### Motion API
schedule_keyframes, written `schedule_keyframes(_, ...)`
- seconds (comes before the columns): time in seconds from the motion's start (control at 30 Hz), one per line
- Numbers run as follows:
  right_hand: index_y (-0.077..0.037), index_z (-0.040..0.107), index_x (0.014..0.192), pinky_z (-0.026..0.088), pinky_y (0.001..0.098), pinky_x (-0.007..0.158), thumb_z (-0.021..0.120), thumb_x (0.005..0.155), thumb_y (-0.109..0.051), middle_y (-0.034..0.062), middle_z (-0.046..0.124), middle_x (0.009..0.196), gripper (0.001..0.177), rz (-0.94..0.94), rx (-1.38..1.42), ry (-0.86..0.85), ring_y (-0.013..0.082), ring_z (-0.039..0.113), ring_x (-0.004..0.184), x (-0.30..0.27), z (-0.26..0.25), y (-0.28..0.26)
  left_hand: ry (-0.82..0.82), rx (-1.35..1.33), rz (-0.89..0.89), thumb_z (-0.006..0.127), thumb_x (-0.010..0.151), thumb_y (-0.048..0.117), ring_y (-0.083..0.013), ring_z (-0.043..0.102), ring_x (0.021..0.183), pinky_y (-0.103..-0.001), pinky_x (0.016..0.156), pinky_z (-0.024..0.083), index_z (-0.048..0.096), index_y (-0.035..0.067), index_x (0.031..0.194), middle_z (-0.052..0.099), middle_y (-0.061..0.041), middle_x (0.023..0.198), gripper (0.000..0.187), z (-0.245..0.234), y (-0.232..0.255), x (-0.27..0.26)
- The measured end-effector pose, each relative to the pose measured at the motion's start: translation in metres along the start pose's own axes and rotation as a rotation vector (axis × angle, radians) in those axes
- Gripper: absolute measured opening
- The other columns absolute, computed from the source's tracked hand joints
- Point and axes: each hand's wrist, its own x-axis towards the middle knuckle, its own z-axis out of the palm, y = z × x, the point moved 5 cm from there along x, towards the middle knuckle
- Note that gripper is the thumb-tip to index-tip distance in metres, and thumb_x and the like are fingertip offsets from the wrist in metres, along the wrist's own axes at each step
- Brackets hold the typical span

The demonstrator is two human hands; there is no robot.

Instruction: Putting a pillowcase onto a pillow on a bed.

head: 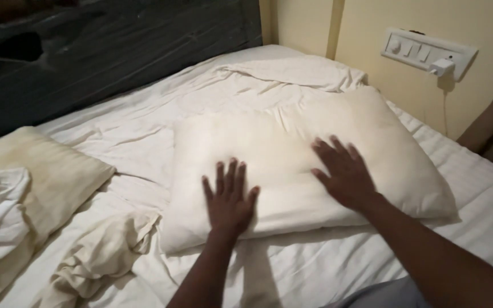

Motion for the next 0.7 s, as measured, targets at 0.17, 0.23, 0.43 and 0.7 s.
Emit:
schedule_keyframes(0.17, -0.02, 0.047, 0.154, 0.03, 0.0576, 0.118, 0.055, 0.099, -0.043, 0.0039, 0.048, 0.159, 0.06, 0.12, -0.165, 0.049, 0.0292, 0.041, 0.149, -0.035, -0.008, 0.035, -0.109, 0.137, -0.161, 0.036, 0.097, 0.068, -0.0279, 0.014, 0.156, -0.064, 0.12, 0.008, 0.024, 0.013, 0.16, 0.019, -0.009, 0.169, 0.085, -0.006, -0.059, -0.039)
schedule_keyframes(0.23, -0.021, 0.047, 0.155, 0.03, 0.0602, 0.118, 0.055, 0.099, -0.045, 0.0031, 0.047, 0.16, 0.061, 0.15, -0.172, 0.05, 0.0296, 0.04, 0.15, -0.048, -0.004, 0.044, -0.217, 0.101, -0.211, 0.035, 0.096, 0.071, -0.028, 0.013, 0.156, -0.064, 0.118, 0.008, 0.02, 0.012, 0.16, 0.016, -0.009, 0.17, 0.089, -0.012, -0.08, -0.042)
schedule_keyframes(0.43, -0.024, 0.044, 0.157, 0.028, 0.0662, 0.115, 0.053, 0.097, -0.048, 0.0002, 0.041, 0.164, 0.065, 0.259, -0.229, -0.007, 0.0296, 0.037, 0.152, -0.066, 0.002, 0.069, -0.451, 0.0, -0.407, 0.033, 0.095, 0.075, -0.0289, 0.019, 0.156, -0.059, 0.121, 0.013, 0.019, 0.008, 0.161, 0.021, -0.012, 0.169, 0.095, -0.026, -0.136, -0.055)
schedule_keyframes(0.7, -0.02, 0.041, 0.159, 0.028, 0.0659, 0.114, 0.053, 0.098, -0.045, 0.0032, 0.042, 0.164, 0.067, 0.247, -0.155, 0.044, 0.031, 0.038, 0.151, -0.071, 0.004, 0.071, -0.469, 0.068, -0.539, 0.031, 0.108, 0.053, -0.0352, 0.063, 0.129, -0.059, 0.108, 0.047, 0.069, 0.014, 0.127, 0.07, -0.012, 0.134, 0.058, 0.003, -0.225, -0.095)
